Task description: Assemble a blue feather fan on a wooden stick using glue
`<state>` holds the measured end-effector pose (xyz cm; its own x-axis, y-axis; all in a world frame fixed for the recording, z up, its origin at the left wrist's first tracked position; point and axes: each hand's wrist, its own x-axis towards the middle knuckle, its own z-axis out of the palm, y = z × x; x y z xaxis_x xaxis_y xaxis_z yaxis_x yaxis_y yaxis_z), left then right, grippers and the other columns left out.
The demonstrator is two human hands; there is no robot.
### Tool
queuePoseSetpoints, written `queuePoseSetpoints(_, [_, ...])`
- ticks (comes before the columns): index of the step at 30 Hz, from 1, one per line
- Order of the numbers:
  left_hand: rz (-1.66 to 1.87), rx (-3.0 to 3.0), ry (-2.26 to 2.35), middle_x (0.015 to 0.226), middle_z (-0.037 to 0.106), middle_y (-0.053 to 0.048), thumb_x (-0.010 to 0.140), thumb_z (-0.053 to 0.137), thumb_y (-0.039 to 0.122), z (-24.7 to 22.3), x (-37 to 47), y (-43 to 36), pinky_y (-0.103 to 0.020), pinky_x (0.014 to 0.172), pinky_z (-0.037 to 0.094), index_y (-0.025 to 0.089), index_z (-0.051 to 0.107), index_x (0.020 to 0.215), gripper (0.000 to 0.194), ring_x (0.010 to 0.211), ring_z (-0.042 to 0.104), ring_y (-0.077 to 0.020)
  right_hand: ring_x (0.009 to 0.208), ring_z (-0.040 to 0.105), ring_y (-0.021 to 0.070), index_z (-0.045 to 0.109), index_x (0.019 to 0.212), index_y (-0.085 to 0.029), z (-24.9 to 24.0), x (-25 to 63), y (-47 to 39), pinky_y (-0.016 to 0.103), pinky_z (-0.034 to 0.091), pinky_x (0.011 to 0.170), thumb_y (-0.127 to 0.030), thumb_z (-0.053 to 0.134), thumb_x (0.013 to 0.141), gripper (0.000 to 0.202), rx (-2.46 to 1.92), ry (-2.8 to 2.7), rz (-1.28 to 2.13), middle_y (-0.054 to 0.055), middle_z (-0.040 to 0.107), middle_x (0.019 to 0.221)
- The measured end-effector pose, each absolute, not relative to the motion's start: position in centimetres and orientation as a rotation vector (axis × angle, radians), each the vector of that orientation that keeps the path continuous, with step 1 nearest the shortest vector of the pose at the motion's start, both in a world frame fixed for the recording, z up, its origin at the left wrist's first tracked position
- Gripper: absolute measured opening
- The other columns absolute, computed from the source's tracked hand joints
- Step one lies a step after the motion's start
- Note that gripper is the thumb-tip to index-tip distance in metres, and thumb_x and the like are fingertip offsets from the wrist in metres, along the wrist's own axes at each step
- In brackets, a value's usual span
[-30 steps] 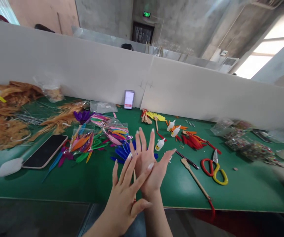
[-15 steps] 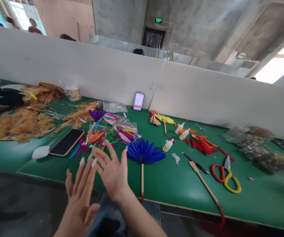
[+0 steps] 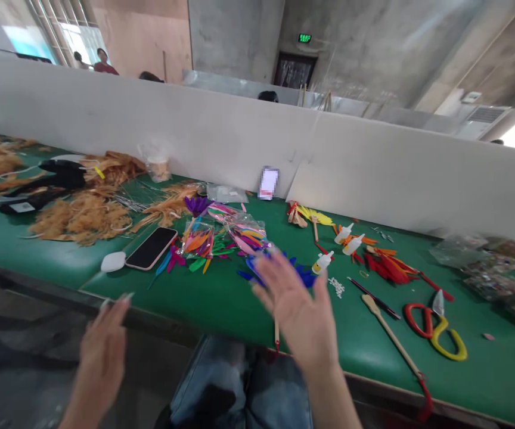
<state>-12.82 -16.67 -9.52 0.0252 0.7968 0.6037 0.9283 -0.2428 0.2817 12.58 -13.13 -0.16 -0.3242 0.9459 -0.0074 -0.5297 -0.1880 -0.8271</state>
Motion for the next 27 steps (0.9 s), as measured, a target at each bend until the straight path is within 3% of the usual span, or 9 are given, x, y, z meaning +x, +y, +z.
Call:
queuePoseSetpoints(2, [-1.057, -1.964, -2.132, 0.124, 0.062, -0.006, 0.094, 0.029, 0.036, -8.8, -15.9, -16.9, -0.048, 0.097, 0.045, 0.028, 0.047, 0.13, 0.041, 0.12, 0.054, -0.028, 0.129, 0.045, 0.0233, 0.042, 0.137, -0.03, -0.1, 16.4, -10.3, 0.043, 0.042, 0.099, -0.076, 0.017, 0.082, 0.076, -1.05, -1.112, 1.179, 0.006, 0.047, 0.141])
queuePoseSetpoints(4, [-1.061, -1.893, -2.387, 0.086, 0.073, 0.001, 0.092, 0.031, 0.038, -7.8, -17.4, -17.2, -0.037, 0.073, 0.056, 0.028, 0.061, 0.101, 0.033, 0.085, 0.07, -0.0232, 0.132, 0.04, 0.0247, 0.041, 0.137, -0.025, -1.0, 19.1, -6.0, 0.04, 0.037, 0.104, -0.072, 0.044, 0.077, 0.076, -1.412, -1.332, 0.846, 0.009, 0.043, 0.143])
queuePoseSetpoints(7, [-1.073, -1.98, -2.537, 0.047, 0.061, 0.004, 0.087, 0.036, 0.044, -6.6, -16.5, -17.0, -0.025, 0.044, 0.049, 0.022, 0.063, 0.087, 0.035, 0.041, 0.06, -0.0163, 0.122, 0.05, 0.0296, 0.043, 0.135, -0.012, -3.1, 19.8, 0.6, 0.041, 0.038, 0.102, -0.052, 0.067, 0.072, 0.078, -1.589, -1.43, 0.798, 0.019, 0.054, 0.129])
queuePoseSetpoints(11, [-1.13, -2.145, -2.41, 0.068, 0.073, 0.002, 0.079, 0.044, 0.042, -6.9, -15.3, -15.9, -0.021, 0.06, 0.054, 0.024, 0.062, 0.099, 0.033, 0.065, 0.071, -0.0173, 0.129, 0.039, 0.0361, 0.042, 0.134, -0.007, -5.1, 17.8, 6.3, 0.048, 0.034, 0.105, -0.038, 0.076, 0.069, 0.08, -1.832, -1.475, 0.687, 0.024, 0.045, 0.135])
queuePoseSetpoints(13, [-1.124, -2.153, -2.439, 0.078, 0.075, 0.003, 0.079, 0.044, 0.04, -7.4, -16.0, -15.6, -0.02, 0.064, 0.054, 0.026, 0.062, 0.1, 0.031, 0.075, 0.072, -0.0173, 0.123, 0.046, 0.032, 0.047, 0.129, -0.012, -5.7, 17.0, 7.8, 0.05, 0.039, 0.1, -0.036, 0.07, 0.078, 0.062, -1.92, -1.491, 0.658, 0.018, 0.048, 0.133])
queuePoseSetpoints(16, [-1.003, -2.126, -2.562, 0.057, 0.07, 0.006, 0.077, 0.046, 0.039, -7.9, -17.2, -15.6, -0.019, 0.051, 0.051, 0.028, 0.063, 0.086, 0.023, 0.049, 0.067, -0.0155, 0.105, 0.057, 0.0222, 0.053, 0.121, -0.017, -6.5, 16.9, 9.0, 0.045, 0.049, 0.088, -0.034, 0.056, 0.09, 0.035, -1.976, -1.525, 0.66, 0.008, 0.055, 0.123])
queuePoseSetpoints(18, [-0.92, -2.118, -2.556, 0.044, 0.061, 0.007, 0.076, 0.048, 0.041, -8.0, -17.4, -15.6, -0.019, 0.042, 0.046, 0.027, 0.061, 0.071, 0.02, 0.036, 0.059, -0.0145, 0.1, 0.059, 0.0204, 0.054, 0.119, -0.017, -6.9, 17.1, 9.4, 0.042, 0.051, 0.084, -0.034, 0.055, 0.09, 0.033, -1.947, -1.563, 0.687, 0.008, 0.057, 0.119])
queuePoseSetpoints(21, [-0.959, -2.152, -2.428, 0.043, 0.06, 0.006, 0.077, 0.048, 0.043, -8.2, -17.0, -15.0, -0.019, 0.041, 0.045, 0.026, 0.057, 0.062, 0.025, 0.036, 0.059, -0.0143, 0.1, 0.059, 0.0205, 0.054, 0.118, -0.017, -7.1, 17.6, 9.7, 0.041, 0.051, 0.084, -0.034, 0.056, 0.09, 0.033, -1.826, -1.59, 0.702, 0.008, 0.057, 0.119])
queuePoseSetpoints(27, [-1.077, -2.246, -2.156, 0.083, 0.076, 0.007, 0.082, 0.045, 0.042, -9.0, -17.2, -12.4, -0.021, 0.064, 0.056, 0.031, 0.061, 0.1, 0.027, 0.072, 0.073, -0.0179, 0.094, 0.062, 0.0195, 0.057, 0.112, -0.015, -4.5, 19.6, 8.2, 0.038, 0.052, 0.083, -0.036, 0.054, 0.09, 0.03, -1.503, -1.508, 0.652, 0.007, 0.063, 0.108])
